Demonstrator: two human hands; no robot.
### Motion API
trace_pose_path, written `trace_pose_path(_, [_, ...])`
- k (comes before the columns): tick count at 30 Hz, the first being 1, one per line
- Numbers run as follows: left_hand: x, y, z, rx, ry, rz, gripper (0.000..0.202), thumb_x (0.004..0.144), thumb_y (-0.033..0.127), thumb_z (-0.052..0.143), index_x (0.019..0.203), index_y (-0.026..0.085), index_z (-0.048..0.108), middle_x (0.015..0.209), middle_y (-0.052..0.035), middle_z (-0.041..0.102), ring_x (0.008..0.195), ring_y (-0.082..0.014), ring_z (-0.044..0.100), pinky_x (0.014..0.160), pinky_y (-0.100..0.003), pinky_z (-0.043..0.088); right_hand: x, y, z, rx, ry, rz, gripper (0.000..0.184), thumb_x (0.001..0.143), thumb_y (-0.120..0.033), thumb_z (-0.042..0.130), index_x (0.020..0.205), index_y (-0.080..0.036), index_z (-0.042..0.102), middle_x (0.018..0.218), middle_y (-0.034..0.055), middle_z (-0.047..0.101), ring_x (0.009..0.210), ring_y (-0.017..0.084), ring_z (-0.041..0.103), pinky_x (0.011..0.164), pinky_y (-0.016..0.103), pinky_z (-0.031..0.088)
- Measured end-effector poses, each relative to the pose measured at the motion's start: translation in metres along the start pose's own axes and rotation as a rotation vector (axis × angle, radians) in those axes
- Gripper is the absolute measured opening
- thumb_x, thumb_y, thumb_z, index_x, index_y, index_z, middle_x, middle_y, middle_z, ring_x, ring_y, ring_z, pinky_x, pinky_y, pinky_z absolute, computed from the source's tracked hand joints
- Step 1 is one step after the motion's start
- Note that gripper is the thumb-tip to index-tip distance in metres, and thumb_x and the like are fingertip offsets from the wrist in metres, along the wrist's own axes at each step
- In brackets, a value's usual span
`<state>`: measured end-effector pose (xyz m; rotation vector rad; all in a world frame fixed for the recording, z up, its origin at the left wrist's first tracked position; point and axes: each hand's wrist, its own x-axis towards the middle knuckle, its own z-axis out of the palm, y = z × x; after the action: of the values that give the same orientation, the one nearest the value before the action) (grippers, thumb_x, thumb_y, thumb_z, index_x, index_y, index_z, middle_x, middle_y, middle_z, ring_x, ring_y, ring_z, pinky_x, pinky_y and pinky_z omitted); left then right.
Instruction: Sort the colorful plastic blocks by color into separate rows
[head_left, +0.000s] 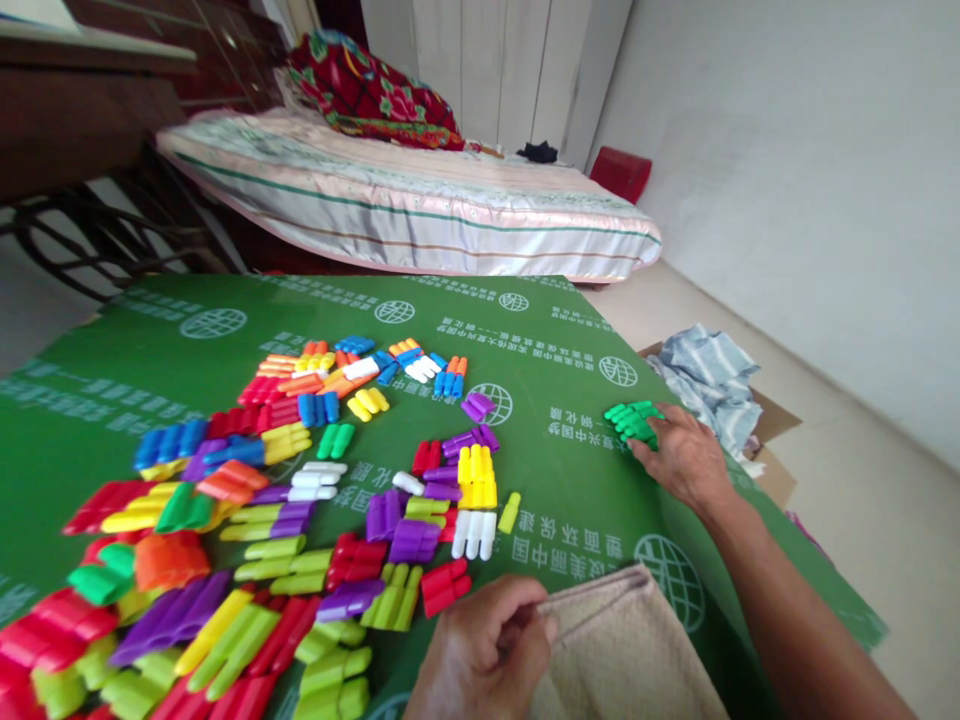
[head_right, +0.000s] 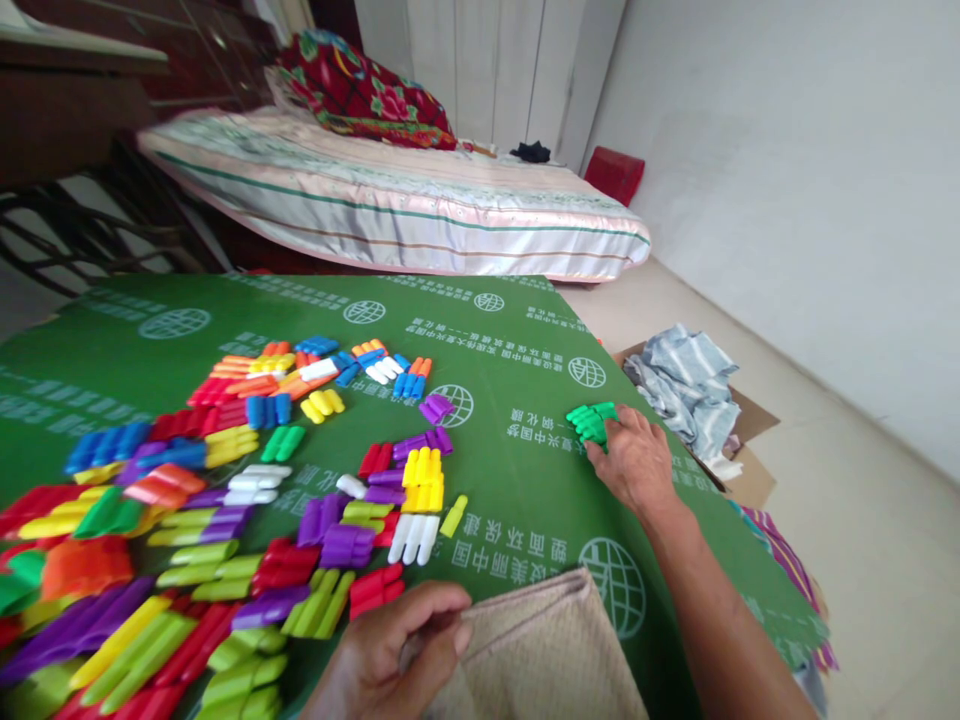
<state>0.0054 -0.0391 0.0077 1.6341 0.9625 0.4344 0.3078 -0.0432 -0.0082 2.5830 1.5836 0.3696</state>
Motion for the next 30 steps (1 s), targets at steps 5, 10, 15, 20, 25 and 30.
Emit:
trace_pose_path(5, [0.000, -0.004, 0.002, -0.015, -0.001, -0.001, 0.021, 0.079, 0.035, 0.054, 0.075, 0.020, 0.068, 0.062, 0.0007, 0.060, 0.058, -0.0113, 0.052, 0.052, -0.019, 0.037, 0.000, -0.001, -0.002, 0.016, -0.007, 0.021, 0.038, 0.087, -0.041, 0.047, 0.103, -0.013, 0.067, 0.133, 0.0166, 0.054, 0.119, 0.029, 0.051, 0.096, 0.042, 0.041])
trace_pose_path(10, [0.000, -0.004, 0.002, -0.008, -0.014, 0.001, 0.022, 0.079, 0.035, 0.053, 0.075, 0.020, 0.068, 0.064, 0.0004, 0.061, 0.059, -0.0117, 0.053, 0.054, -0.019, 0.038, -0.003, 0.003, -0.001, 0.075, 0.042, 0.004, 0.039, 0.086, -0.040, 0.049, 0.107, -0.012, 0.066, 0.129, 0.0173, 0.056, 0.116, 0.030, 0.054, 0.096, 0.043, 0.042])
trace_pose_path(15, [-0.001, 0.002, -0.001, -0.005, -0.005, -0.001, 0.020, 0.079, 0.035, 0.054, 0.075, 0.021, 0.068, 0.064, 0.0016, 0.060, 0.060, -0.0115, 0.054, 0.055, -0.019, 0.038, -0.015, 0.010, -0.003, 0.184, 0.138, 0.007, 0.040, 0.088, -0.040, 0.045, 0.109, -0.013, 0.066, 0.121, 0.0150, 0.062, 0.108, 0.028, 0.059, 0.094, 0.040, 0.046])
trace_pose_path(20, [-0.003, 0.011, -0.004, 0.020, -0.001, 0.012, 0.019, 0.079, 0.032, 0.054, 0.075, 0.021, 0.068, 0.065, 0.0018, 0.061, 0.063, -0.0118, 0.056, 0.058, -0.019, 0.039, -0.040, 0.003, -0.011, 0.323, 0.254, -0.012, 0.039, 0.088, -0.040, 0.044, 0.101, -0.013, 0.069, 0.108, 0.0140, 0.068, 0.095, 0.027, 0.064, 0.087, 0.041, 0.050])
trace_pose_path(25, [-0.007, 0.019, -0.008, 0.073, -0.010, 0.046, 0.019, 0.080, 0.031, 0.052, 0.075, 0.021, 0.067, 0.067, 0.0010, 0.065, 0.065, -0.0127, 0.058, 0.058, -0.020, 0.040, -0.072, -0.024, -0.020, 0.477, 0.292, -0.069, 0.031, 0.090, -0.035, 0.046, 0.096, -0.016, 0.069, 0.102, 0.0111, 0.070, 0.092, 0.024, 0.065, 0.084, 0.039, 0.052])
trace_pose_path(30, [-0.010, 0.023, -0.021, 0.113, 0.020, 0.069, 0.018, 0.078, 0.032, 0.054, 0.077, 0.022, 0.068, 0.065, 0.0015, 0.066, 0.063, -0.0131, 0.059, 0.056, -0.020, 0.042, -0.097, -0.062, -0.034, 0.654, 0.260, -0.241, 0.022, 0.090, -0.026, 0.048, 0.095, -0.018, 0.068, 0.099, 0.0085, 0.069, 0.092, 0.020, 0.065, 0.082, 0.032, 0.055])
